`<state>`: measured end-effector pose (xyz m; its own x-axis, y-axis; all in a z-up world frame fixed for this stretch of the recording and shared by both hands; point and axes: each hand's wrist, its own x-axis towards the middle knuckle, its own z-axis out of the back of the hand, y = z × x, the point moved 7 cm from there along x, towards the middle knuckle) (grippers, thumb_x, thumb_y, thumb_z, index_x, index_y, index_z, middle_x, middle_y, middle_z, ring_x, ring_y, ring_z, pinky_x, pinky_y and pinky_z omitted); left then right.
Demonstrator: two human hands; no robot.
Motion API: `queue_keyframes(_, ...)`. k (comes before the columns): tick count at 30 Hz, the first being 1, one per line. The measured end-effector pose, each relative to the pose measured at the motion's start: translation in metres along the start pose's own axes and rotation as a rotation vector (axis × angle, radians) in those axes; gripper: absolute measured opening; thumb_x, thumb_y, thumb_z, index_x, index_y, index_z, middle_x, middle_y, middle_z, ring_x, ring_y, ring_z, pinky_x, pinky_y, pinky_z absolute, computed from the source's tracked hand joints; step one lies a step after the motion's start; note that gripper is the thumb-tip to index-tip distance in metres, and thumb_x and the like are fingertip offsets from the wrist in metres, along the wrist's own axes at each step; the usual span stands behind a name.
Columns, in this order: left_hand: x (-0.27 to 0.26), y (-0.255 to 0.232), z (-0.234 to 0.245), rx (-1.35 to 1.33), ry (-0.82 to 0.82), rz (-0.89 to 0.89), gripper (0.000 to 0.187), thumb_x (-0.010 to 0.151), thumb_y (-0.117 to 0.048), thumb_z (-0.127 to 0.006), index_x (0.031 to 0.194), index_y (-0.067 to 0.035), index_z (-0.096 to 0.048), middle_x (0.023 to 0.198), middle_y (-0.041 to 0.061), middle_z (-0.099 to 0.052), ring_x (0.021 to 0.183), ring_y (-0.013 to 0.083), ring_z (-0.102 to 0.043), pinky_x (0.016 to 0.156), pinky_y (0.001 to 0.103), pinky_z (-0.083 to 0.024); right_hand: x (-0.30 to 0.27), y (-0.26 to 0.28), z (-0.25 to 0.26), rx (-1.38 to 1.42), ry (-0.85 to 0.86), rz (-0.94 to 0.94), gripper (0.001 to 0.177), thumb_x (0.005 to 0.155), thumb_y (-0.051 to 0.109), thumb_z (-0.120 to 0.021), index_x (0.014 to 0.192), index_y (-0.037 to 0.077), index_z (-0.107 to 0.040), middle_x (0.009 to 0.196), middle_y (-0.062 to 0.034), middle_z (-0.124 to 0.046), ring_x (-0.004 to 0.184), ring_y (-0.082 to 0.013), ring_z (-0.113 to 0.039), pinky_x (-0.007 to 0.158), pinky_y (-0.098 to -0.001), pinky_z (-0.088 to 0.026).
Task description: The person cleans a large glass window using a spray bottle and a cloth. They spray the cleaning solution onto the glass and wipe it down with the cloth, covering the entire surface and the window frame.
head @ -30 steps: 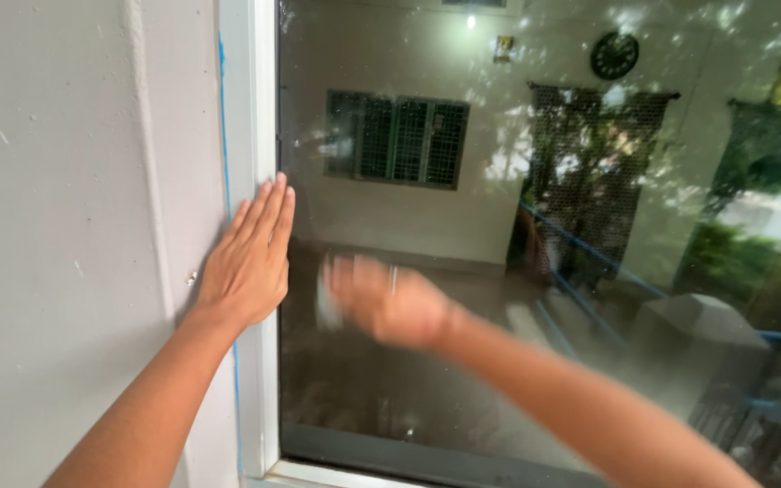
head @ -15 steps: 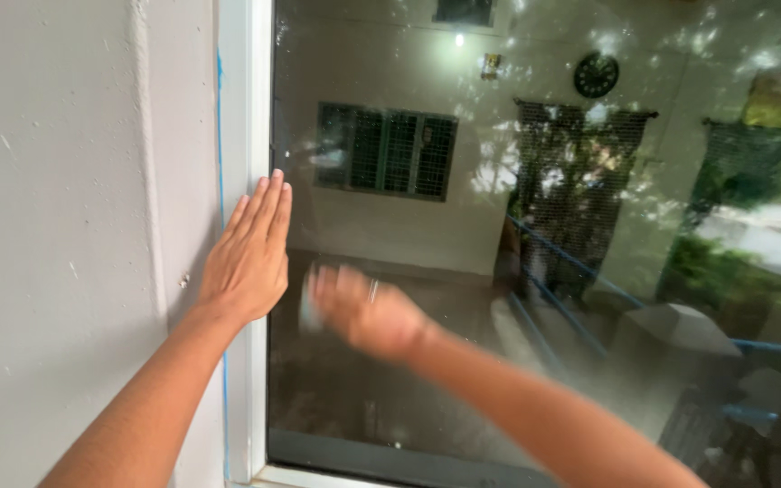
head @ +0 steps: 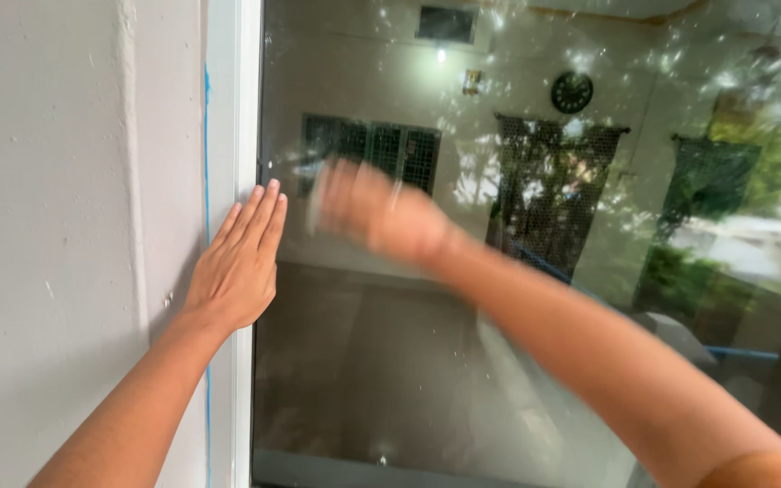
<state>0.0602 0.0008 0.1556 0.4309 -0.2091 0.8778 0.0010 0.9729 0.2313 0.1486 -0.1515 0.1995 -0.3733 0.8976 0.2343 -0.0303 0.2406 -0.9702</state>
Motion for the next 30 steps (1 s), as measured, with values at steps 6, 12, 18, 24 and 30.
queue_keyframes(6, 0.043, 0.017, 0.013, 0.015, -0.037, 0.015, 0.069, 0.089, -0.003, -0.044, 0.156, 0.0, -0.027, 0.167, 0.013, -0.02, 0.154, 0.0258, -0.02, 0.127, 0.041, -0.018, 0.042, -0.143, -0.022, -0.04, 0.328, -0.624, 0.086, 0.08, 0.002, -0.053, 0.163, 0.01, -0.035, 0.169, -0.0184, -0.026, 0.156, -0.0351, -0.023, 0.127, -0.0426, -0.02)
queue_keyframes(12, 0.058, 0.033, 0.002, -0.051, -0.046, 0.054, 0.074, 0.083, 0.004, -0.041, 0.155, 0.009, -0.022, 0.166, 0.024, -0.015, 0.154, 0.0322, -0.015, 0.125, 0.043, -0.016, 0.044, 0.047, 0.011, 0.216, 0.078, -0.161, 0.056, 0.092, 0.022, -0.056, 0.148, 0.019, -0.058, 0.16, -0.0092, -0.046, 0.152, -0.0312, -0.038, 0.125, -0.0452, -0.034)
queue_keyframes(18, 0.051, 0.037, 0.004, 0.03, -0.049, -0.004, 0.076, 0.079, 0.01, -0.039, 0.153, 0.007, -0.024, 0.166, 0.019, -0.017, 0.153, 0.0291, -0.019, 0.124, 0.039, -0.021, 0.043, 0.064, -0.006, 0.398, 0.085, 0.094, 0.052, 0.098, 0.014, -0.055, 0.149, 0.023, -0.059, 0.161, -0.005, -0.051, 0.144, -0.021, -0.045, 0.119, -0.0356, -0.038)
queue_keyframes(24, 0.05, 0.035, 0.007, 0.077, -0.144, 0.007, 0.065, 0.083, 0.008, -0.041, 0.148, 0.008, -0.037, 0.162, 0.02, -0.032, 0.151, 0.0268, -0.029, 0.123, 0.037, -0.027, 0.04, -0.173, -0.023, 0.029, 0.238, -0.596, 0.092, 0.078, -0.008, -0.054, 0.165, 0.01, -0.03, 0.171, -0.0139, -0.023, 0.159, -0.0305, -0.021, 0.13, -0.0367, -0.022)
queue_keyframes(30, 0.051, 0.036, 0.001, 0.12, -0.162, 0.018, 0.063, 0.083, 0.007, -0.042, 0.146, 0.009, -0.04, 0.161, 0.02, -0.035, 0.15, 0.0261, -0.031, 0.123, 0.037, -0.027, 0.079, -0.164, -0.04, 0.063, 0.256, -1.011, 0.089, 0.079, -0.004, -0.056, 0.162, -0.002, -0.024, 0.166, -0.0249, -0.025, 0.15, -0.0403, -0.024, 0.115, -0.0327, -0.029)
